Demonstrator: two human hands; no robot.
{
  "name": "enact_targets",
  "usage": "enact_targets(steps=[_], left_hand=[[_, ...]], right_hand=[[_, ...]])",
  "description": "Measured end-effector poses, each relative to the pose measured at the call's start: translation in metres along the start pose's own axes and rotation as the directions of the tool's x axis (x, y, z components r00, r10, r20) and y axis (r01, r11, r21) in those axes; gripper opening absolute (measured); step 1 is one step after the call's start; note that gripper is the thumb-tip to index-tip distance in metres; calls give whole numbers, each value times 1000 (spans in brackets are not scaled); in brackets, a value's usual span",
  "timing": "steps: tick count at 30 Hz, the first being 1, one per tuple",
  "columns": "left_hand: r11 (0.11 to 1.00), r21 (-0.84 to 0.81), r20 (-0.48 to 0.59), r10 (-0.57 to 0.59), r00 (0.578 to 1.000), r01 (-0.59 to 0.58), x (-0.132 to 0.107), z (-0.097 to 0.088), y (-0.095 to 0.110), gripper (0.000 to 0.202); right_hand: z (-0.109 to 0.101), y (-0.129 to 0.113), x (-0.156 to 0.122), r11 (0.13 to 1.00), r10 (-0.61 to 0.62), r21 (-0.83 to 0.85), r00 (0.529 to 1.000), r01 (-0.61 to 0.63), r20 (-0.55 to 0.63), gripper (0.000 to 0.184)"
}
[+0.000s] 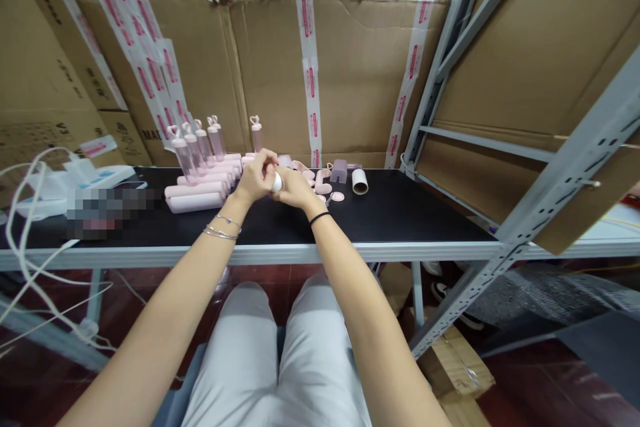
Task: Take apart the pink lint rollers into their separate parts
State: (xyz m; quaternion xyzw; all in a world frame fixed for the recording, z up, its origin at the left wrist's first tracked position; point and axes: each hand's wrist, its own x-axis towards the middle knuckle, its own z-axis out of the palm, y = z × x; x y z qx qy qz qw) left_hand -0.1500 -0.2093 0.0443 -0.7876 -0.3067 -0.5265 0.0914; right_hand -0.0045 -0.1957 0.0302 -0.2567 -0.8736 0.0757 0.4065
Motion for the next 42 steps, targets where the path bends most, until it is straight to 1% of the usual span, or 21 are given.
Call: enact_targets(steps=[7, 10, 11, 13, 15, 17, 20, 21, 23, 25, 27, 29, 31, 32, 33, 35, 36, 38, 40, 41, 42], left_hand=[[1000, 25, 25, -12, 1000, 11, -4, 0, -9, 12], [998, 47, 7, -44, 999, 44, -5, 1, -11, 10], [997, 51, -2, -66, 998, 66, -6, 2, -12, 11], [991, 62, 33, -124, 992, 122, -6, 3, -12, 15], [978, 106, 164, -194, 967, 179, -7, 4, -11, 19], [960, 190, 322, -260, 910, 207, -7, 7, -9, 21], [932, 268, 420, -341, 841, 244, -8, 11, -7, 27], [932, 233, 426, -355, 832, 278, -8, 13, -8, 31], [928, 60, 419, -358, 834, 368, -8, 15, -8, 41], [895, -153, 415, -327, 849, 420, -8, 17, -9, 48], [868, -266, 401, -296, 867, 419, -8, 19, -8, 58], [886, -243, 377, -288, 880, 394, -7, 20, -5, 78], [912, -139, 334, -323, 885, 385, -7, 19, -3, 85], [918, -85, 307, -346, 886, 388, -7, 18, -2, 84], [919, -42, 280, -366, 888, 392, -7, 16, -1, 81], [917, 10, 232, -389, 891, 398, -7, 12, -1, 76], [917, 31, 216, -394, 893, 397, -7, 11, -1, 74], [915, 77, 208, -404, 891, 396, -7, 9, 0, 72], [905, 129, 209, -425, 881, 406, -7, 8, 1, 73], [899, 149, 208, -436, 876, 412, -6, 8, 1, 74], [894, 163, 204, -444, 872, 417, -6, 8, 2, 75]], right_hand=[[-6, 3, -4, 982, 59, 181, 998, -54, -23, 32], [-11, 4, -4, 937, 134, 339, 982, -81, -135, 30], [-13, 5, -3, 902, 177, 426, 963, -76, -203, 33], [-15, 8, -1, 788, 294, 615, 895, -28, -335, 40], [-15, 11, 0, 649, 432, 760, 812, 23, -392, 45], [-14, 15, 3, 543, 534, 839, 755, 38, -380, 45], [-10, 20, 5, 476, 597, 878, 717, 43, -359, 45], [-9, 21, 5, 473, 604, 880, 712, 43, -359, 46], [-6, 22, 5, 489, 603, 872, 717, 13, -349, 47], [-3, 22, 5, 533, 574, 844, 758, -59, -309, 50], [-2, 21, 3, 619, 498, 772, 831, -140, -248, 52], [-4, 17, 1, 760, 406, 614, 894, -215, -190, 49], [-8, 13, -3, 896, 381, 322, 902, -305, -205, 45], [-11, 10, -5, 914, 404, 149, 879, -378, -252, 42], [-15, 8, -8, 884, 441, -11, 840, -468, -316, 37], [-21, 5, -13, 725, 528, -223, 734, -651, -426, 26], [-23, 4, -16, 633, 589, -271, 679, -725, -438, 24], [-27, 5, -22, 486, 734, -308, 573, -818, -364, 31], [-27, 7, -25, 405, 834, -330, 493, -853, -248, 43], [-26, 8, -26, 393, 854, -344, 477, -853, -206, 47], [-25, 9, -27, 397, 859, -358, 480, -845, -180, 50]])
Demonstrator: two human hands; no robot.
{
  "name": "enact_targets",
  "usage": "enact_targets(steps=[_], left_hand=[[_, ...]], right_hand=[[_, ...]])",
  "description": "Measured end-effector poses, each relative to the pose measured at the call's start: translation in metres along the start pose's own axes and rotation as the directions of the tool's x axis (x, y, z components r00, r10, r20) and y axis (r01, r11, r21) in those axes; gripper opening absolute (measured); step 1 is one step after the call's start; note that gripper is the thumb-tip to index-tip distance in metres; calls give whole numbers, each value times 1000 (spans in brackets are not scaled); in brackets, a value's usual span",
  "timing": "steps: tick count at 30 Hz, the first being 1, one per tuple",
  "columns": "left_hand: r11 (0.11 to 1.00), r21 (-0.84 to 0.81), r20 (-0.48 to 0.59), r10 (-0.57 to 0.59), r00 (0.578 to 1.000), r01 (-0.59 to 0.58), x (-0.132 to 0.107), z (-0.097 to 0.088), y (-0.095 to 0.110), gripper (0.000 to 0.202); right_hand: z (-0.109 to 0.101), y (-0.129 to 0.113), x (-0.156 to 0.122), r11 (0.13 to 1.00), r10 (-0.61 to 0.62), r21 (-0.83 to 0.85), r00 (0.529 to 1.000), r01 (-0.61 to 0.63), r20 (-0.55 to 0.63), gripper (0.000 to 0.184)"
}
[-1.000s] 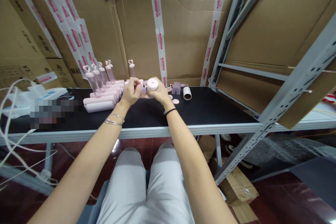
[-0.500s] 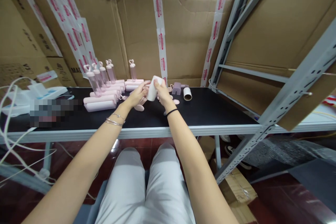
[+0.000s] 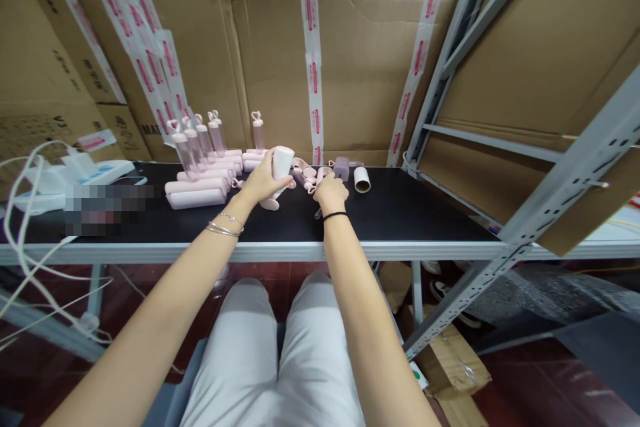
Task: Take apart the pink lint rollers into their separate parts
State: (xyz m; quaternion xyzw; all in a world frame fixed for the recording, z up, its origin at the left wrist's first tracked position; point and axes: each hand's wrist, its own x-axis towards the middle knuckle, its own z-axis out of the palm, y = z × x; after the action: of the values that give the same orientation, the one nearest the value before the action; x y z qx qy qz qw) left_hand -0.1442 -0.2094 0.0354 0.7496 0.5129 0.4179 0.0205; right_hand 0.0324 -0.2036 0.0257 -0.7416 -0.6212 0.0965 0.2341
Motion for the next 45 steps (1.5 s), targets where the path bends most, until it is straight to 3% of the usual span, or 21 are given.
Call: enact_targets(steps=[6, 9, 12, 14, 17, 19, 24, 33, 41, 45], left_hand=[[999, 53, 13, -6, 1000, 5, 0, 3, -1, 77], [997, 75, 10, 25, 1000, -25, 1, 4, -4, 81], [995, 90, 25, 51, 998, -53, 0, 2, -4, 84], [991, 120, 48, 61, 997, -67, -1, 0, -3, 81], [980, 194, 60, 34, 998, -45, -2, -2, 0, 72], [972, 232, 63, 33, 997, -47, -2, -2, 2, 66], [956, 265, 88, 105, 991, -125, -3, 2, 0, 59], [950, 296, 77, 80, 994, -99, -2, 5, -4, 57], [967, 215, 85, 119, 989, -135, -3, 6, 5, 62], [977, 195, 64, 77, 995, -88, -3, 2, 9, 62]], right_hand=[[3, -2, -2, 998, -19, 62, 999, 20, -27, 62], [-2, -3, 0, 980, -47, 185, 987, 75, -151, 51], [-4, -6, 3, 915, -179, 290, 925, 282, -334, 33], [-3, -10, 5, 827, -339, 310, 855, 470, -393, 30], [2, -15, 4, 697, -556, 285, 747, 658, -364, 25], [5, -16, 3, 685, -602, 247, 724, 685, -337, 23], [8, -14, 3, 714, -620, 151, 717, 684, -319, 21], [5, -15, -1, 773, -598, 47, 752, 633, -276, 25], [6, -14, -1, 879, -445, 24, 839, 476, -312, 24], [4, -15, 0, 820, -506, 78, 781, 568, -366, 25]])
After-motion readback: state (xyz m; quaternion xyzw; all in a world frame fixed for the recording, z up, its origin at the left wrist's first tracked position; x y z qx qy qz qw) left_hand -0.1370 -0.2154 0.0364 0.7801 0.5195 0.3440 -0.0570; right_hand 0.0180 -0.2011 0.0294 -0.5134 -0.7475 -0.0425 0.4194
